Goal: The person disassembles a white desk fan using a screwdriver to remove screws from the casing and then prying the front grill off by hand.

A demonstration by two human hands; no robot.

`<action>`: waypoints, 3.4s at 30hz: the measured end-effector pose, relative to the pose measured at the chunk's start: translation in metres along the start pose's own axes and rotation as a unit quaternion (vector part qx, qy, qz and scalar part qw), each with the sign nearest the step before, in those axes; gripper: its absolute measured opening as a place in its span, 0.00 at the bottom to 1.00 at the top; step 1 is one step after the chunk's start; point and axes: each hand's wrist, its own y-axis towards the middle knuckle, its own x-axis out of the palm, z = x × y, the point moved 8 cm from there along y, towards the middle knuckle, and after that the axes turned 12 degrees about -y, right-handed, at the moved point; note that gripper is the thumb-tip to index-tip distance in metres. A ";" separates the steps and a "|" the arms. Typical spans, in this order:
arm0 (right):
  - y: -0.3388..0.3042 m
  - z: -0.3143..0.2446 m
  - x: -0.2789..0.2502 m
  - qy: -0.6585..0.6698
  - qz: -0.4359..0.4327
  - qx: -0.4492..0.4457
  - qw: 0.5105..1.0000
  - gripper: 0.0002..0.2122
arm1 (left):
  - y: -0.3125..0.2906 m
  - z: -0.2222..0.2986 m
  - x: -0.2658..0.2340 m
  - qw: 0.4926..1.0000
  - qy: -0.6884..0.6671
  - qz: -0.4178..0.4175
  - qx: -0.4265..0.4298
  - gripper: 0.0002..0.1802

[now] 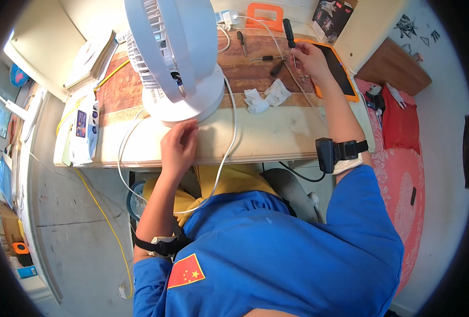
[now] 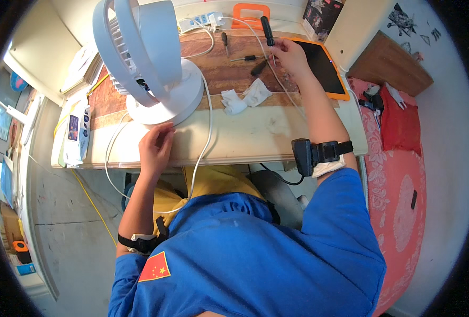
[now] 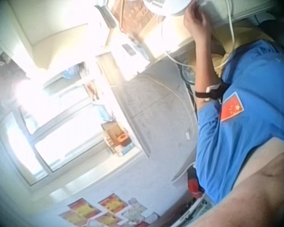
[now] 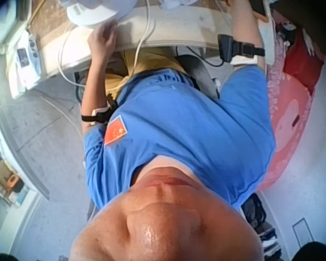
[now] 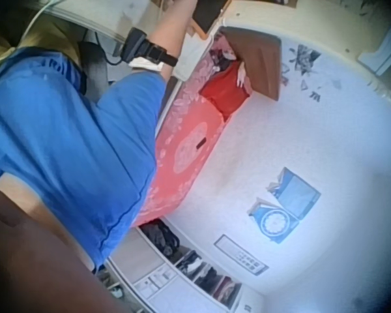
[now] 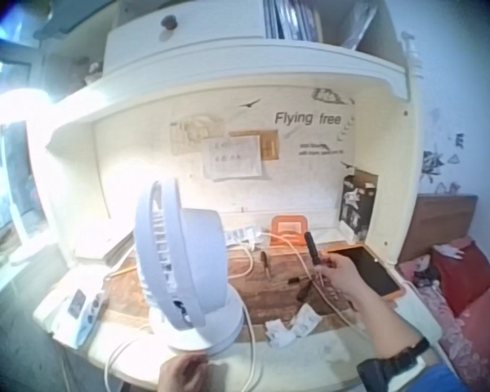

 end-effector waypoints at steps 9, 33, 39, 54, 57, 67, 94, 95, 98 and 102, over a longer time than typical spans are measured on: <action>-0.011 -0.015 0.031 -0.395 -0.040 -0.175 0.901 0.09 | 0.000 0.004 0.001 1.000 0.013 0.003 -0.007 0.10; -0.034 -0.099 0.051 -0.338 0.185 -0.407 0.828 0.13 | -0.002 0.017 -0.004 0.997 0.015 0.031 0.065 0.13; -0.202 -0.182 0.102 -0.176 0.048 -0.670 0.720 0.14 | -0.019 0.073 -0.003 0.959 -0.049 0.074 0.270 0.33; -0.230 -0.182 0.164 -0.068 0.000 -0.688 0.723 0.13 | -0.054 0.122 -0.043 0.926 0.035 0.137 0.349 0.14; -0.206 -0.180 0.141 -0.104 0.056 -0.665 0.738 0.17 | -0.049 0.124 -0.044 0.925 0.056 0.152 0.344 0.14; -0.082 -0.108 0.170 0.112 0.127 -0.363 0.916 0.34 | -0.025 0.114 -0.024 0.900 0.183 0.150 0.365 0.13; -0.099 -0.100 0.194 0.176 -0.021 -0.340 0.923 0.32 | -0.012 0.111 0.004 0.904 0.285 0.106 0.301 0.11; -0.099 -0.100 0.194 0.172 -0.023 -0.341 0.924 0.32 | -0.011 0.110 0.001 0.915 0.267 0.110 0.282 0.13; -0.099 -0.099 0.195 0.178 -0.029 -0.334 0.925 0.33 | -0.010 0.111 -0.003 0.917 0.260 0.119 0.276 0.13; -0.101 -0.102 0.195 0.188 -0.030 -0.341 0.921 0.34 | -0.012 0.107 -0.002 0.915 0.275 0.119 0.272 0.13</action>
